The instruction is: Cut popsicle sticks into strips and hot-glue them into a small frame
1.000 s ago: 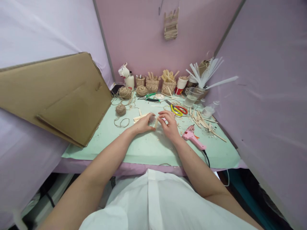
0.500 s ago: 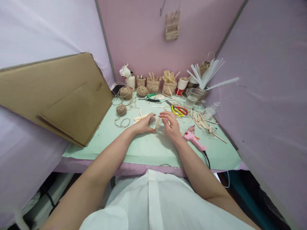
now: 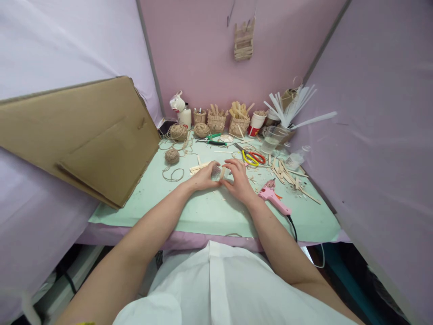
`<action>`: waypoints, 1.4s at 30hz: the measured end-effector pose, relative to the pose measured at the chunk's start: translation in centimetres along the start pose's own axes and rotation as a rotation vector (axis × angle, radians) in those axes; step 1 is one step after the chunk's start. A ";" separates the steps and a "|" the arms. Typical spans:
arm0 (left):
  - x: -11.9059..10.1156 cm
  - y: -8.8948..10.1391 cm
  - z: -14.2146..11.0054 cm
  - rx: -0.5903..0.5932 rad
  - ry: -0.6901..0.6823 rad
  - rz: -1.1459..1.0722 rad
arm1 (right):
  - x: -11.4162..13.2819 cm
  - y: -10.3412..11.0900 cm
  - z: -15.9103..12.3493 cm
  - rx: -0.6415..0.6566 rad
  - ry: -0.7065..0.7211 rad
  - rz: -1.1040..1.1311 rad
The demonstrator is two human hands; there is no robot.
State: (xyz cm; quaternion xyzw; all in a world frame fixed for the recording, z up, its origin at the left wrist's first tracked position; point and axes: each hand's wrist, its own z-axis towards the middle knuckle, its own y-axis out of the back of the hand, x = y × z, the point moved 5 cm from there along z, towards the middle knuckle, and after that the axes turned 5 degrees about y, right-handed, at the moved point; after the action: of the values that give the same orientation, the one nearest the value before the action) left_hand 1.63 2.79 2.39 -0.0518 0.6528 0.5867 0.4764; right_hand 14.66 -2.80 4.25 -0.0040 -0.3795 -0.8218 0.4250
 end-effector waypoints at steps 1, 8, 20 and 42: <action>0.0 0.0 0.0 0.000 -0.002 0.001 | 0.0 -0.1 0.0 0.003 0.005 -0.017; 0.0 0.0 -0.1 0.003 0.019 -0.002 | 0.0 -0.1 0.0 -0.038 0.024 -0.043; 0.1 0.0 -0.1 -0.004 0.022 0.027 | 0.0 0.0 0.2 -0.087 -0.009 0.001; -0.1 0.7 -0.5 0.179 0.001 -0.148 | -2.0 -1.5 -0.7 0.040 -0.360 0.600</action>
State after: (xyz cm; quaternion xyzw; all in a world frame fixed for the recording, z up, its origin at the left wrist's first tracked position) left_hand 0.97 2.59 2.88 -0.0575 0.6974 0.4890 0.5207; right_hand 15.10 -1.36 2.17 -0.2521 -0.4464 -0.6387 0.5739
